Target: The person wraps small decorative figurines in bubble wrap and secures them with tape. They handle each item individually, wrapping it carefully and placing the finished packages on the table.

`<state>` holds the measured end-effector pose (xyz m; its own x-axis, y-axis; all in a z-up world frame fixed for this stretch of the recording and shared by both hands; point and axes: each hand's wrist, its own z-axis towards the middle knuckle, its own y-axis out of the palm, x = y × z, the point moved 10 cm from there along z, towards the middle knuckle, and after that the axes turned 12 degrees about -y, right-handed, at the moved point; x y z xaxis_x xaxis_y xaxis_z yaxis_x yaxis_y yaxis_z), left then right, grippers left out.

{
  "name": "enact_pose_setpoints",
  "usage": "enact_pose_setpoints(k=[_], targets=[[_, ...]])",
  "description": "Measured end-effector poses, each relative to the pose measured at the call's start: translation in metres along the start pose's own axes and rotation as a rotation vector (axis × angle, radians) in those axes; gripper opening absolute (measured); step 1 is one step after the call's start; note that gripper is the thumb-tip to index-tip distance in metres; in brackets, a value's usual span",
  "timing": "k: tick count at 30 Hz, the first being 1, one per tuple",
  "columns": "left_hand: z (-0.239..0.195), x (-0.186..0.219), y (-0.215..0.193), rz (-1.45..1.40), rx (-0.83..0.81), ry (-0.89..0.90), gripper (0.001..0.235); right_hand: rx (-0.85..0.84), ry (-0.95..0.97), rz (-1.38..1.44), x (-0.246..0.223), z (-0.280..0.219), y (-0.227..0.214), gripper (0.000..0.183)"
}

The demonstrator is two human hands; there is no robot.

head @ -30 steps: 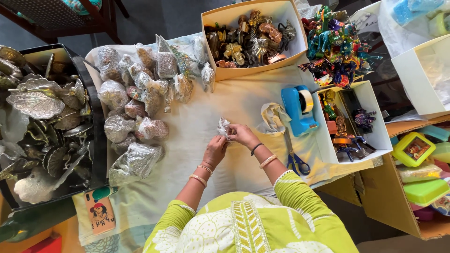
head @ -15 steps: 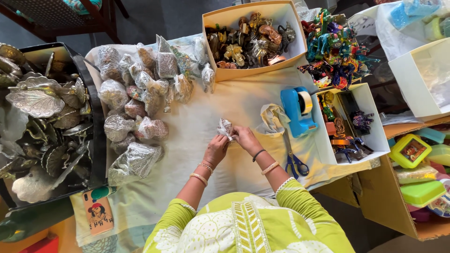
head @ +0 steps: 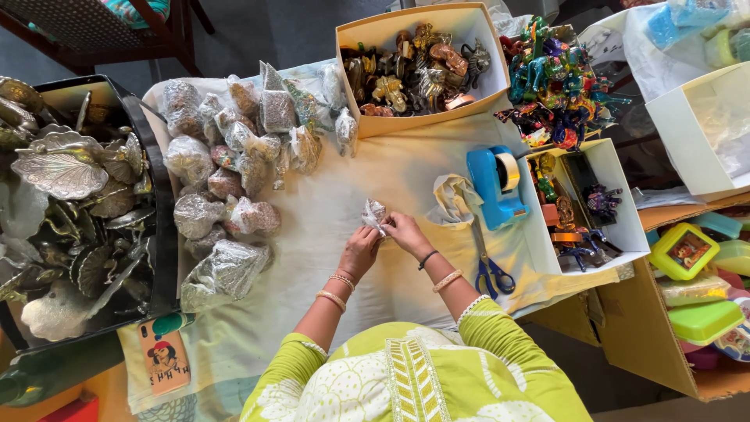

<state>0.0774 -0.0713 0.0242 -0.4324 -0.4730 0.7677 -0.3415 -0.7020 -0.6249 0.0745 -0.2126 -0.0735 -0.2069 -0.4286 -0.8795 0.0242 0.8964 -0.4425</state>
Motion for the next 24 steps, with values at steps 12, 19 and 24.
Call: enact_pose_setpoints(k=[12, 19, 24], targets=[[-0.001, -0.004, 0.002, -0.022, 0.009, -0.015, 0.014, -0.087, -0.017, -0.107, -0.042, -0.001, -0.012, 0.019], [-0.002, -0.003, 0.002, -0.018, 0.021, -0.014, 0.015, -0.021, -0.171, -0.263, -0.067, -0.006, -0.022, 0.028], [-0.001, 0.003, -0.004, -0.029, 0.01, -0.013, 0.032, 0.002, -0.191, -0.265, -0.071, -0.021, -0.022, 0.016]])
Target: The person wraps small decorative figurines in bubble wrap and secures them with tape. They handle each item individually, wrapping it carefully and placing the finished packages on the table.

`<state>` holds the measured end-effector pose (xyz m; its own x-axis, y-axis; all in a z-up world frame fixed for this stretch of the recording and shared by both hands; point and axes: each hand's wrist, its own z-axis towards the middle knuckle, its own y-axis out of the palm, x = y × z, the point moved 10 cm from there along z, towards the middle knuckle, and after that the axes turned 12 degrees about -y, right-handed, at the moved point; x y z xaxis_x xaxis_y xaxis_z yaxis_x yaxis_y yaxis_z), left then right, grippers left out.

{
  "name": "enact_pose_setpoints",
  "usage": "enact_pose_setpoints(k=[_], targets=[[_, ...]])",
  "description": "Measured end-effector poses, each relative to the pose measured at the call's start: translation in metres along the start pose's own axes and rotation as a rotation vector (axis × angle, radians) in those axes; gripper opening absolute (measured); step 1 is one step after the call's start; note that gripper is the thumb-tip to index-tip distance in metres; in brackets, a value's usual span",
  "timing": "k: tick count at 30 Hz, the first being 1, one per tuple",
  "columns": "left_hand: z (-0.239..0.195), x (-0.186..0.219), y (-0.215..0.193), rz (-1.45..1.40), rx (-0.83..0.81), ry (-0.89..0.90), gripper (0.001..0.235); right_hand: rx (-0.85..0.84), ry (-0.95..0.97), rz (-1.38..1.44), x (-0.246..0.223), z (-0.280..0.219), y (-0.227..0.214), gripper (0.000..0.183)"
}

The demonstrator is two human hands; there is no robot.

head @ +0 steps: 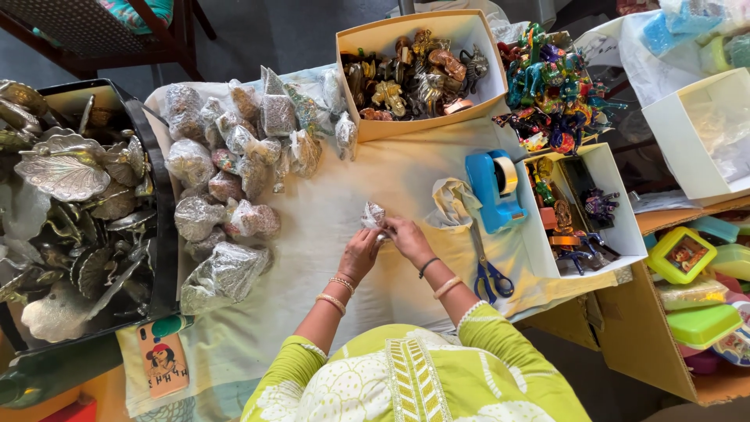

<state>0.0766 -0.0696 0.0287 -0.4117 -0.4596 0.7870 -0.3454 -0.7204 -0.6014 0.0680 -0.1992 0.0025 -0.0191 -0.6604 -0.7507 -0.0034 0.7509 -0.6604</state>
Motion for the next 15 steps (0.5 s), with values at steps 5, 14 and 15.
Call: enact_pose_setpoints(k=[5, 14, 15], targets=[[-0.002, -0.003, 0.003, 0.012, -0.014, -0.013, 0.034, -0.042, -0.059, -0.017, 0.005, -0.012, -0.004, 0.016], [-0.005, -0.005, 0.001, -0.016, 0.073, -0.016, 0.011, 0.189, -0.147, -0.122, -0.021, -0.028, -0.016, 0.015], [-0.005, -0.005, 0.001, -0.019, 0.081, -0.02, 0.01, 0.211, -0.189, -0.127, -0.023, -0.029, -0.015, 0.014]])
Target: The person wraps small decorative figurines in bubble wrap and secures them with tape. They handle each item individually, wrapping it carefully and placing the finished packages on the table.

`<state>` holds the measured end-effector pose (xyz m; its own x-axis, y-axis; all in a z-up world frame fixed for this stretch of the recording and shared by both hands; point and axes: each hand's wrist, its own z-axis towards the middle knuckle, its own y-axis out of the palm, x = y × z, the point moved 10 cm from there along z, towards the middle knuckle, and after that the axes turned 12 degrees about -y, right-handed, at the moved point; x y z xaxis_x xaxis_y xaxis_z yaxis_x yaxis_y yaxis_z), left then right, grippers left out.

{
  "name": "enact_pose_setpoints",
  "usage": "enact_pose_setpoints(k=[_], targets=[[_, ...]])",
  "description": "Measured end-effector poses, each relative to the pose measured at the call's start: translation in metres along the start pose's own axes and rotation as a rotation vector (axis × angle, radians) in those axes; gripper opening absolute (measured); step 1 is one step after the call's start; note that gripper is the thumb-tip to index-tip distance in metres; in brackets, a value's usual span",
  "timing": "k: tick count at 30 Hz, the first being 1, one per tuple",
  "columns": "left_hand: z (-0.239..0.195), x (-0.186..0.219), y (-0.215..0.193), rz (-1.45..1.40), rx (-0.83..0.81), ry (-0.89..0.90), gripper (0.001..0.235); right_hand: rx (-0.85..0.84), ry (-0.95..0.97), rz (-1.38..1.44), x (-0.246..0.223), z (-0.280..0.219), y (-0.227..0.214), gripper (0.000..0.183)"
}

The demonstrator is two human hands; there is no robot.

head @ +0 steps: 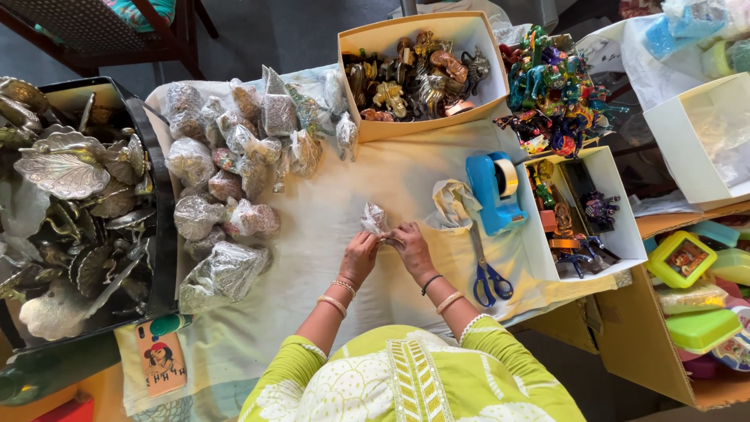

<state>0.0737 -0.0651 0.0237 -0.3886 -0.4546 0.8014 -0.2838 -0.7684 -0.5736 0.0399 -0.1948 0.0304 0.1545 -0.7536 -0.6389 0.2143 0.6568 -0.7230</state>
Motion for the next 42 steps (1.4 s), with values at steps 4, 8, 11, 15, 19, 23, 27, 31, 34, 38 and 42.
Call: enact_pose_setpoints(k=[4, 8, 11, 15, 19, 23, 27, 31, 34, 38, 42], targets=[[-0.004, 0.0, 0.0, -0.002, 0.019, -0.014, 0.009, 0.019, -0.007, 0.008, -0.003, -0.002, 0.002, 0.012], [-0.006, -0.002, -0.004, -0.04, 0.028, -0.021, 0.011, 0.028, 0.031, 0.204, 0.011, -0.006, 0.009, 0.019], [-0.009, -0.012, -0.013, -0.12, 0.047, -0.068, 0.017, 0.088, 0.279, 0.601, 0.051, -0.023, 0.041, 0.03], [-0.022, -0.072, 0.004, -0.363, -0.001, -0.296, 0.015, 0.096, 0.392, 0.565, 0.082, -0.039, 0.076, 0.039], [-0.026, -0.119, 0.021, -0.531, 0.042, -0.65, 0.034, -0.026, 0.429, 0.794, 0.073, -0.04, 0.101, 0.037], [-0.016, -0.115, 0.02, -0.44, 0.046, -0.751, 0.07, -0.152, 0.243, 0.425, 0.056, -0.036, 0.092, 0.032], [-0.012, -0.146, 0.048, -0.217, -0.031, -0.743, 0.059, -0.173, -0.034, 0.415, 0.045, -0.041, 0.08, 0.036], [-0.019, -0.143, 0.039, -0.446, -0.093, -0.856, 0.048, -0.098, -0.134, 0.116, 0.032, -0.032, 0.024, 0.044], [-0.021, -0.15, 0.035, -0.822, -0.069, -0.775, 0.044, -0.24, -0.255, -0.199, 0.029, -0.038, 0.026, 0.057], [-0.009, -0.143, -0.012, -1.169, 0.048, -0.604, 0.048, -0.215, -0.302, -0.259, 0.026, -0.041, 0.023, 0.058], [0.011, -0.104, -0.105, -1.254, 0.244, -0.525, 0.051, -0.203, -0.286, -0.228, 0.027, -0.043, 0.021, 0.054]])
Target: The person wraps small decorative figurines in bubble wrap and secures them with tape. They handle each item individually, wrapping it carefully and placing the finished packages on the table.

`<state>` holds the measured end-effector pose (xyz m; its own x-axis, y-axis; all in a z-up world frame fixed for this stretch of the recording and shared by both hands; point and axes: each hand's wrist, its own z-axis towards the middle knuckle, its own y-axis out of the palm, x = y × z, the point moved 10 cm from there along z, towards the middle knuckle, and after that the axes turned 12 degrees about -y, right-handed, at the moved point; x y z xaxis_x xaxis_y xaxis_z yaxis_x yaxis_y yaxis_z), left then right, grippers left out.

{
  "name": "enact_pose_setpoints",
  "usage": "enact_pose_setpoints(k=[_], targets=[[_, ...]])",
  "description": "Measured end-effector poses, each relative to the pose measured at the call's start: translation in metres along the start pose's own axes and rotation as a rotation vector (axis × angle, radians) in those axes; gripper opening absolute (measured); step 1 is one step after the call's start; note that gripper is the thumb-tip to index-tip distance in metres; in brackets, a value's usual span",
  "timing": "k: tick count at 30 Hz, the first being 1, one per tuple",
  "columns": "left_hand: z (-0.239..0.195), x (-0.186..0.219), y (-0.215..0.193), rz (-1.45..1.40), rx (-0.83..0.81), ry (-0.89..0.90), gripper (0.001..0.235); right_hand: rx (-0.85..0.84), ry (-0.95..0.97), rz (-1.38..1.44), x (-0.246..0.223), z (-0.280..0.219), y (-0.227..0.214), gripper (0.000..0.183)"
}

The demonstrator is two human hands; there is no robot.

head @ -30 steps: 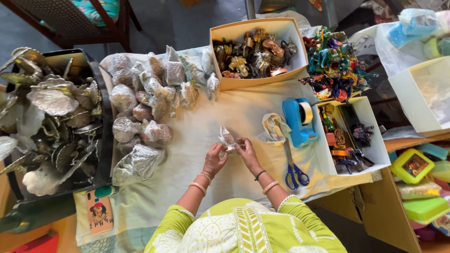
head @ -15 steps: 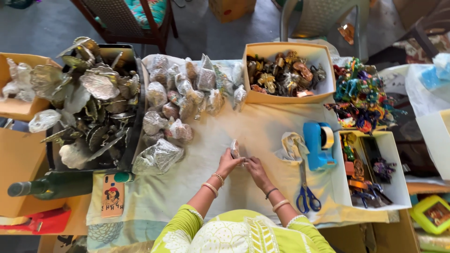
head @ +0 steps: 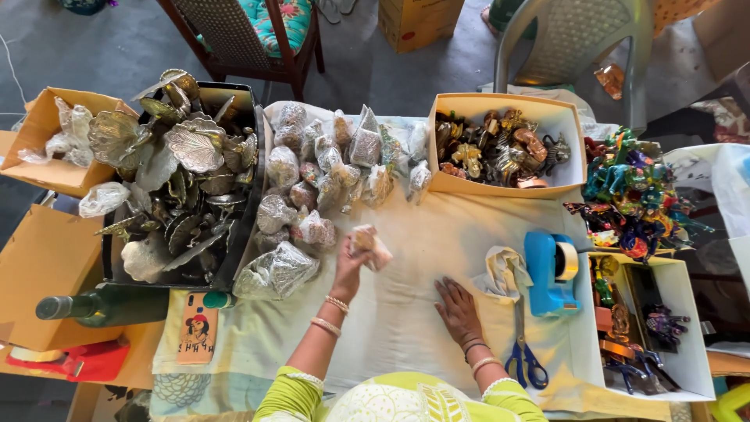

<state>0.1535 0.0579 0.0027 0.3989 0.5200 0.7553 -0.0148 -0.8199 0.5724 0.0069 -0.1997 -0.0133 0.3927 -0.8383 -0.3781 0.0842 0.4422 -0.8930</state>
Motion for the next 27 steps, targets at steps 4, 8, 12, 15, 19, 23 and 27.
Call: enact_pose_setpoints(k=[4, 8, 12, 15, 19, 23, 27], targets=[[0.023, 0.02, -0.032, -0.015, 0.081, 0.078, 0.053, -0.027, 0.01, 0.001, 0.002, 0.0, 0.003, 0.053], [0.032, 0.038, -0.048, -0.066, 0.171, 0.187, 0.057, -0.023, 0.02, 0.011, 0.002, 0.0, 0.003, 0.052], [0.043, 0.04, -0.055, -0.172, 0.204, 0.194, 0.053, -0.025, 0.04, 0.016, 0.005, -0.001, 0.004, 0.051], [0.05, 0.041, -0.059, -0.175, 0.209, 0.189, 0.048, -0.019, 0.05, 0.027, 0.005, -0.001, 0.003, 0.05], [0.051, 0.06, -0.049, -0.129, 0.216, 0.209, 0.046, -0.001, 0.045, 0.022, 0.005, -0.001, 0.002, 0.05], [0.058, 0.073, -0.055, -0.049, 0.237, 0.29, 0.042, 0.019, 0.043, 0.028, 0.004, 0.0, -0.002, 0.049], [0.059, 0.093, -0.056, 0.254, 0.3, 0.337, 0.038, 0.02, 0.04, 0.031, 0.006, -0.001, 0.0, 0.048]])
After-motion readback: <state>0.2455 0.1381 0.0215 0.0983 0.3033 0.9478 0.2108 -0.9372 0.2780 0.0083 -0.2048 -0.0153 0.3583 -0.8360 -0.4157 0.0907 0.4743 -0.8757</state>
